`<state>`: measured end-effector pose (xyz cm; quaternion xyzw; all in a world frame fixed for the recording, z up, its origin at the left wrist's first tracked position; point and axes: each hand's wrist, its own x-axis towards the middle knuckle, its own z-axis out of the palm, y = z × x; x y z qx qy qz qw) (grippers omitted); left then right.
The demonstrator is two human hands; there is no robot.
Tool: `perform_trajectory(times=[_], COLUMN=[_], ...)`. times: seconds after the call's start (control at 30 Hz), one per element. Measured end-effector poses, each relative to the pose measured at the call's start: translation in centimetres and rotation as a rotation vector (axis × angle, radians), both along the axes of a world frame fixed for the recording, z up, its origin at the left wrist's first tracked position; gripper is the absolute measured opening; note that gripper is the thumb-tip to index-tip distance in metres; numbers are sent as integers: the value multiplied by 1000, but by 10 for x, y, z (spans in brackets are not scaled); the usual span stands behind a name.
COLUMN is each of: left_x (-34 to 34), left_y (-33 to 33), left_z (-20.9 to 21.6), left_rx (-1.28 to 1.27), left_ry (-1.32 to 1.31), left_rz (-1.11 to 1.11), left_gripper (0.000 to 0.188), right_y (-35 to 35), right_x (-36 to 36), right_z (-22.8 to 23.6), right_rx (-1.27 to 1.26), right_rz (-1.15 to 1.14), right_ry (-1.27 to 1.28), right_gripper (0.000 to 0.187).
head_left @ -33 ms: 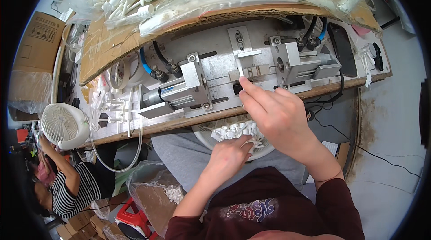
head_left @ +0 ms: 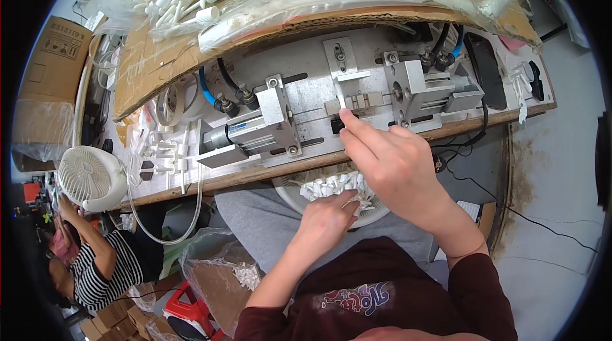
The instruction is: Using a pneumatic assembly machine to join small white plastic components.
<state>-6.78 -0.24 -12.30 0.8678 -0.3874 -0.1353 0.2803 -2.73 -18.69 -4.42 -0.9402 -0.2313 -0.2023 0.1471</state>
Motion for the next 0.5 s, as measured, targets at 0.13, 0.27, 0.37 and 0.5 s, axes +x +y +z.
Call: perform_trajectory(times=[0.13, 0.27, 0.37, 0.5], left_x=[-13, -35, -58, -79], left_y=[-7, -2, 4, 3], left_z=[-24, -46, -72, -111], left_rx=[47, -40, 100, 173], left_ry=[-36, -42, -75, -215], left_rz=[68, 75, -18, -37], left_gripper=[42, 39, 34, 22], right_y=[3, 2, -2, -5], right_x=[1, 2, 3, -8], right_z=[9, 3, -8, -18], right_rx=[-67, 19, 107, 482], right_rz=[4, -1, -8, 38], right_ry=[-40, -62, -79, 117], right_gripper=[16, 13, 12, 21])
